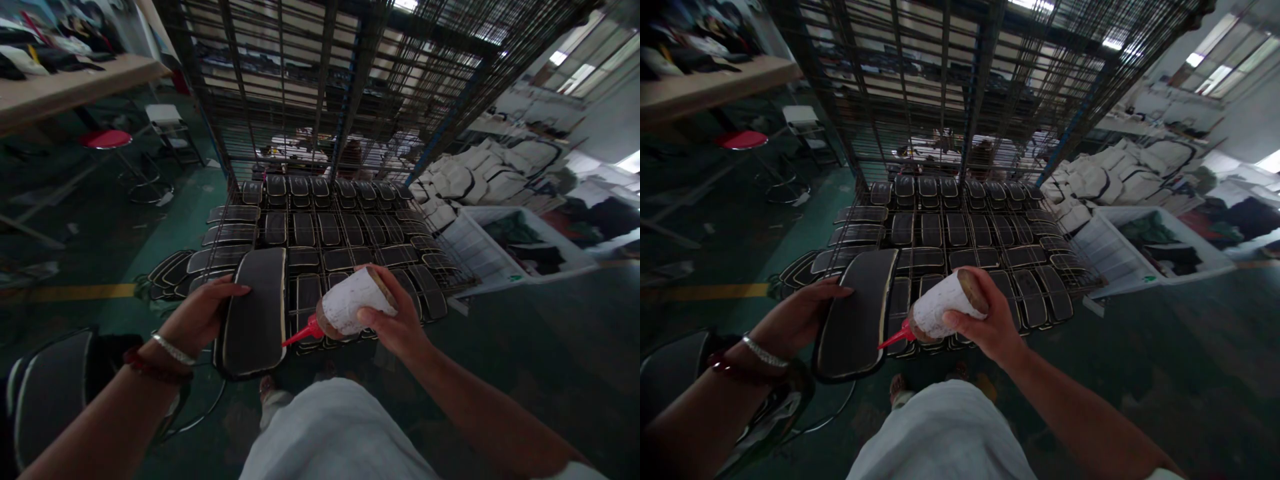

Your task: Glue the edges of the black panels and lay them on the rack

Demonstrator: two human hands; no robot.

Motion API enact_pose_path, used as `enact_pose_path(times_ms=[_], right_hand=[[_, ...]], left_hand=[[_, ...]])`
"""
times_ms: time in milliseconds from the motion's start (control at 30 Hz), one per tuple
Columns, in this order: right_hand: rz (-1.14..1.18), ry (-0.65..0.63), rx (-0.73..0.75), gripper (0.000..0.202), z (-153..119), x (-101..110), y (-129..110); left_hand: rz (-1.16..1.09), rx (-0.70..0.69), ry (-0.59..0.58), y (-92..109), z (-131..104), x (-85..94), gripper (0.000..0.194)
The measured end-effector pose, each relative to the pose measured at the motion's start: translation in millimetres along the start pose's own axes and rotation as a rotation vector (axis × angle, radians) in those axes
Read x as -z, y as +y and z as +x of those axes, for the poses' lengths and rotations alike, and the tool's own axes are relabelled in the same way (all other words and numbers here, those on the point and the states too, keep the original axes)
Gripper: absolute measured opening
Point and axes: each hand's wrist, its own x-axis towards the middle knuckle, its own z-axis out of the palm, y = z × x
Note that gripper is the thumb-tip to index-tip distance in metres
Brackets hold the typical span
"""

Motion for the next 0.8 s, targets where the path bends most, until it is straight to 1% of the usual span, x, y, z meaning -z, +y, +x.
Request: enact_pose_path(times_ms=[100, 200, 233, 300, 367, 400, 433, 467, 567, 667, 733, 800], right_hand=[[0.025, 0.031, -0.02, 0.062, -4, -1, 3], [0.093, 0.101, -0.07, 0.064, -9, -11, 6], [0.14, 0.124, -0.111, 0.062, -11, -17, 7], [0.282, 0.15, -0.255, 0.054, -11, -30, 11], [0.441, 0.162, -0.432, 0.051, -5, -40, 17], [0.503, 0.171, -0.492, 0.052, 2, -43, 19], [0.54, 0.187, -0.518, 0.053, 10, -44, 22], [0.553, 0.209, -0.509, 0.055, 20, -44, 24], [0.489, 0.255, -0.38, 0.058, 54, -39, 23], [0.398, 0.249, -0.297, 0.063, 84, -34, 18], [0.356, 0.237, -0.273, 0.066, 97, -34, 17], [0.311, 0.217, -0.245, 0.067, 104, -34, 18]], left_hand=[[-0.037, 0.001, 0.043, 1, 0, 1.5, 0.025], [-0.06, 0.025, 0.084, 1, -1, 3.0, 0.025], [-0.073, 0.031, 0.098, 1, -2, 3.4, 0.025], [-0.104, 0.027, 0.111, -1, -4, 3.8, 0.023], [-0.123, 0.013, 0.082, -4, -7, 3.6, 0.024], [-0.127, 0.004, 0.054, -6, -8, 3.1, 0.024], [-0.127, -0.003, 0.017, -8, -10, 2.4, 0.025], [-0.124, -0.003, -0.016, -11, -11, 1.4, 0.025], [-0.119, 0.012, -0.072, -19, -15, -2.6, 0.024], [-0.115, 0.035, -0.107, -27, -16, -7.3, 0.032], [-0.108, 0.041, -0.145, -31, -15, -10.5, 0.042], [-0.106, 0.039, -0.185, -34, -14, -13.9, 0.048]])
